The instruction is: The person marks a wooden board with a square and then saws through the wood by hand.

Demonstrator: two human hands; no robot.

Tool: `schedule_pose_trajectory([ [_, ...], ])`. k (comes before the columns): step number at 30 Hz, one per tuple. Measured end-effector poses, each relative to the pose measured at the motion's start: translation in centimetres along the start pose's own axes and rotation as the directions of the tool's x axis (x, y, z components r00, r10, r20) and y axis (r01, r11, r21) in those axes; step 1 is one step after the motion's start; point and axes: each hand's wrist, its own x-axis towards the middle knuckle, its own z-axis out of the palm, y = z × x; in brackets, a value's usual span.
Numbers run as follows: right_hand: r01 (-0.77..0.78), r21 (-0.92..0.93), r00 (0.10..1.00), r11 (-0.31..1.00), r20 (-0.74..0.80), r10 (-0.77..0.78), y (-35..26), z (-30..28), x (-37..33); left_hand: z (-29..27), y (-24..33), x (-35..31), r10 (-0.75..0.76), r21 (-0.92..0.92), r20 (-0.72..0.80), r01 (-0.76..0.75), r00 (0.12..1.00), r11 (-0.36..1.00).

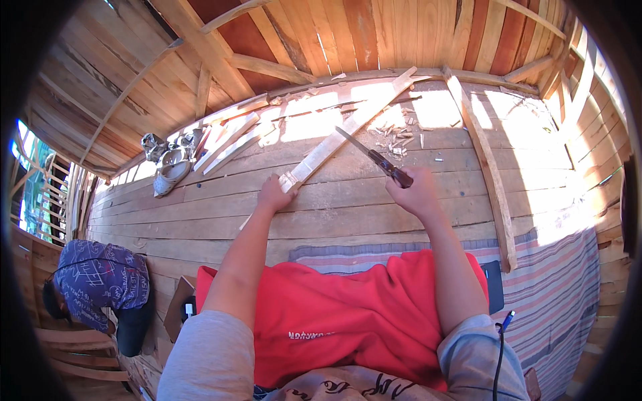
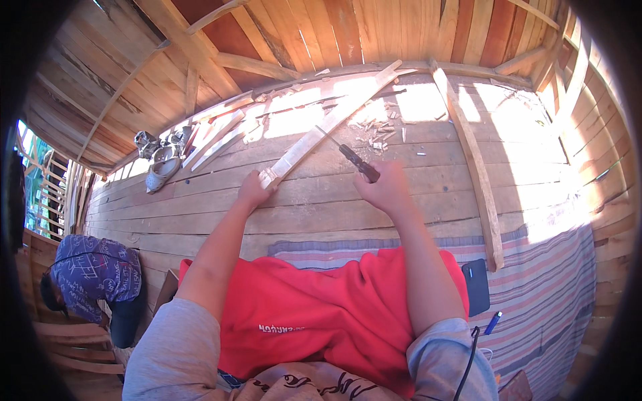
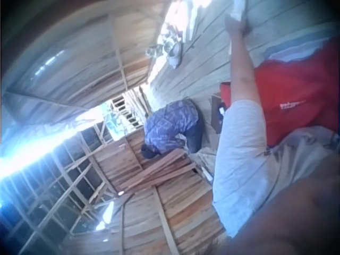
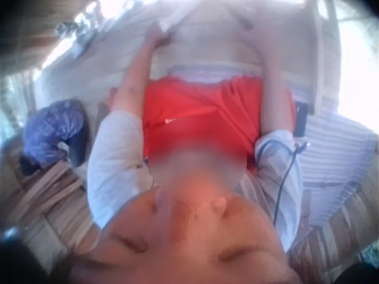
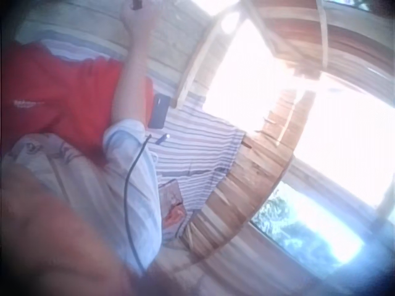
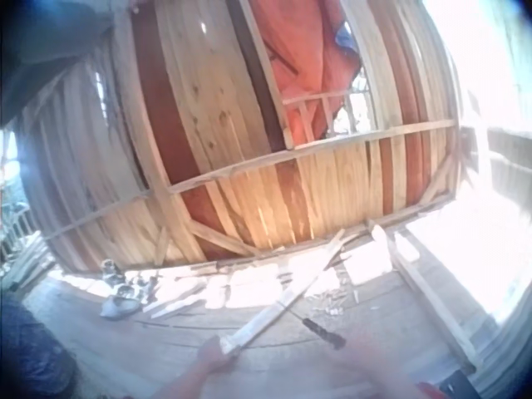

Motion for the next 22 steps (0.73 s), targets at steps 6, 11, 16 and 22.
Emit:
schedule_pose_trajectory([
  [6, 0.117, -0.117, 0.98, 0.986, 0.175, -0.095, -0.7, 4.4, -1.2, -0.1, 0.0, -3.0, 0.231, 0.166, -0.308, -0.187, 0.923, 0.968],
  [11, 0.264, -0.409, 0.815, 0.874, 0.579, 0.024, 1.4, 7.9, -4.2, -6.2, 3.6, -11.0, 0.416, -0.111, 0.224, -0.401, 0.881, 0.909],
  [16, 0.245, -0.52, 0.722, 0.818, 0.662, 0.204, 3.3, 7.9, -4.1, -8.3, 1.6, -15.9, 0.364, -0.315, 0.36, -0.255, 0.859, 0.914],
  [22, 0.322, 0.344, 0.932, 0.882, 0.048, -0.359, -14.2, -3.7, -3.2, -7.6, 0.2, -17.7, 0.238, -0.138, 0.411, -0.198, 0.88, 0.97],
])
